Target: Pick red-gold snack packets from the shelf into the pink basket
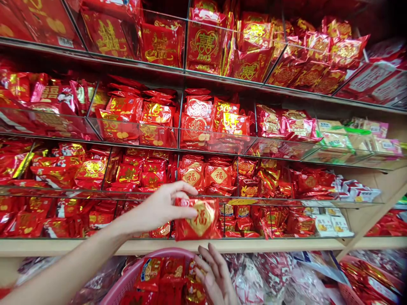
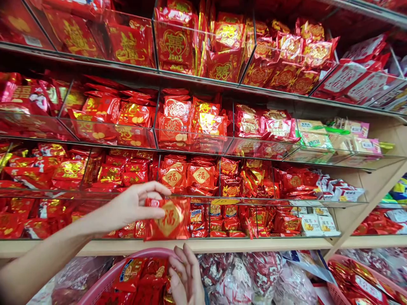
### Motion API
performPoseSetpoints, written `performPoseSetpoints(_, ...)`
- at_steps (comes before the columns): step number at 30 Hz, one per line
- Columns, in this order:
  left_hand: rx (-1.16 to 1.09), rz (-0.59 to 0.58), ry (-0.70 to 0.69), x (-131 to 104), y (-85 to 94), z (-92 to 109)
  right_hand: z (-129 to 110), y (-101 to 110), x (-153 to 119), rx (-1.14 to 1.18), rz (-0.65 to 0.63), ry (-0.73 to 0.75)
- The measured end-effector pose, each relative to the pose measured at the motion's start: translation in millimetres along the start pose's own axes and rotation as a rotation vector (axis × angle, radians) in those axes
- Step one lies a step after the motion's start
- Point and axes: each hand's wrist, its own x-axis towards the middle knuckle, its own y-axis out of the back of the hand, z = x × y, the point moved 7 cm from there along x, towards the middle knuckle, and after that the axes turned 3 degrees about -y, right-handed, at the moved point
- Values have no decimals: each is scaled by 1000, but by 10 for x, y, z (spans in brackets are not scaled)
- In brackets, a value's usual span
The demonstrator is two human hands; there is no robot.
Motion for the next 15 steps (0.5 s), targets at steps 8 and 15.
performPoseSetpoints(8,39,-144,82,-126,-329,-461,-207,-468,101,149,-55,-206)
performPoseSetpoints(15,603,222,-283,259,369,-43,-215,-458,91,83,-18,-238)
